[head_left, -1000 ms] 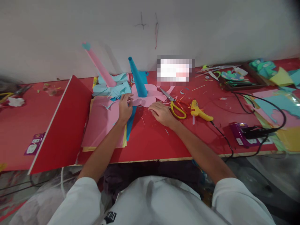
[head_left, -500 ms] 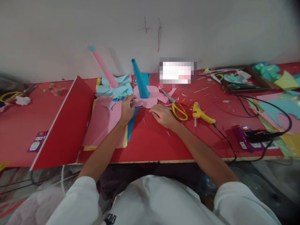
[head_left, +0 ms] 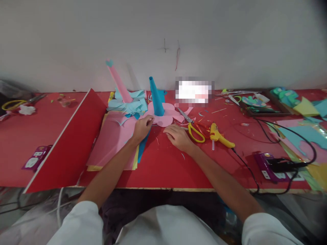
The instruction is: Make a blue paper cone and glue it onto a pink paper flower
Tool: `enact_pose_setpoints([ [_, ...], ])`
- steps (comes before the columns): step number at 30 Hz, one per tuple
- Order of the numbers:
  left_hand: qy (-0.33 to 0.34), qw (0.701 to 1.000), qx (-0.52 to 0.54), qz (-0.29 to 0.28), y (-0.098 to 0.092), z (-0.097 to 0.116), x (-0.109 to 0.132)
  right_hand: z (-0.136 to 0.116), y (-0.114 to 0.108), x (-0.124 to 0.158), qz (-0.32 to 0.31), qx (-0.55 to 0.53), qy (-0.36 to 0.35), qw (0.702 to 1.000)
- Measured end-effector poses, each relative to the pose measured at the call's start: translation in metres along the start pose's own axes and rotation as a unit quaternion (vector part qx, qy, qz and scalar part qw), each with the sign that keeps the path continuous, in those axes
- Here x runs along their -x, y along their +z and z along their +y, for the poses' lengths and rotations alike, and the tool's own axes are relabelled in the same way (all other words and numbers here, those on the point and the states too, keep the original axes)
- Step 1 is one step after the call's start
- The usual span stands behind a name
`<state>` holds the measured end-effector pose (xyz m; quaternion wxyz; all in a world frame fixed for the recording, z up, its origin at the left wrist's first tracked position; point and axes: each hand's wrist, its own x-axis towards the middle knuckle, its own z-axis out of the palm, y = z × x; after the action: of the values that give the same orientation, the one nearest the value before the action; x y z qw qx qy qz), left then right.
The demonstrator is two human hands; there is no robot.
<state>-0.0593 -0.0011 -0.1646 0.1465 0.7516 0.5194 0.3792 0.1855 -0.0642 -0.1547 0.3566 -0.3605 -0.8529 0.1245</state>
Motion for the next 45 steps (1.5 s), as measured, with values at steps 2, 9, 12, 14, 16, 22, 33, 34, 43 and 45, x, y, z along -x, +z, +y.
enact_pose_setpoints([
  [2, -0.005, 1.0, -0.019, -0.012, -0.001, 0.002, 0.002, -0.002, 0.001, 0.0, 0.005, 0.015, 0.001, 1.0],
  [9, 0.01, 1.0, -0.021, 0.011, 0.0, 0.001, 0.003, 0.013, -0.032, 0.001, 0.073, 0.154, 0.137, 0.976],
  [12, 0.007, 1.0, -0.028, 0.012, -0.001, 0.002, 0.003, 0.024, -0.061, 0.006, 0.011, 0.246, 0.18, 0.952],
  [14, -0.004, 0.999, -0.042, 0.007, -0.002, 0.005, 0.003, 0.027, -0.076, 0.008, -0.035, 0.295, 0.246, 0.922],
  [16, -0.018, 0.998, -0.061, -0.008, -0.004, 0.009, 0.003, 0.025, -0.085, 0.009, -0.1, 0.314, 0.298, 0.896],
  [22, -0.032, 0.991, -0.122, -0.037, -0.007, 0.018, 0.005, 0.009, -0.092, 0.013, -0.194, 0.312, 0.324, 0.872],
  [33, 0.088, 0.979, -0.16, -0.095, -0.003, 0.029, 0.016, 0.029, -0.097, 0.024, -0.188, 0.273, 0.335, 0.882],
  [34, 0.106, 0.976, -0.156, -0.108, -0.001, 0.032, 0.015, 0.031, -0.096, 0.024, -0.178, 0.268, 0.341, 0.883],
  [43, 0.212, 0.885, -0.18, -0.372, 0.002, 0.096, -0.045, 0.058, -0.092, 0.037, -0.044, 0.202, 0.339, 0.918],
  [45, 0.166, 0.865, -0.223, -0.418, 0.002, 0.107, -0.062, 0.062, -0.089, 0.036, -0.015, 0.182, 0.353, 0.918],
])
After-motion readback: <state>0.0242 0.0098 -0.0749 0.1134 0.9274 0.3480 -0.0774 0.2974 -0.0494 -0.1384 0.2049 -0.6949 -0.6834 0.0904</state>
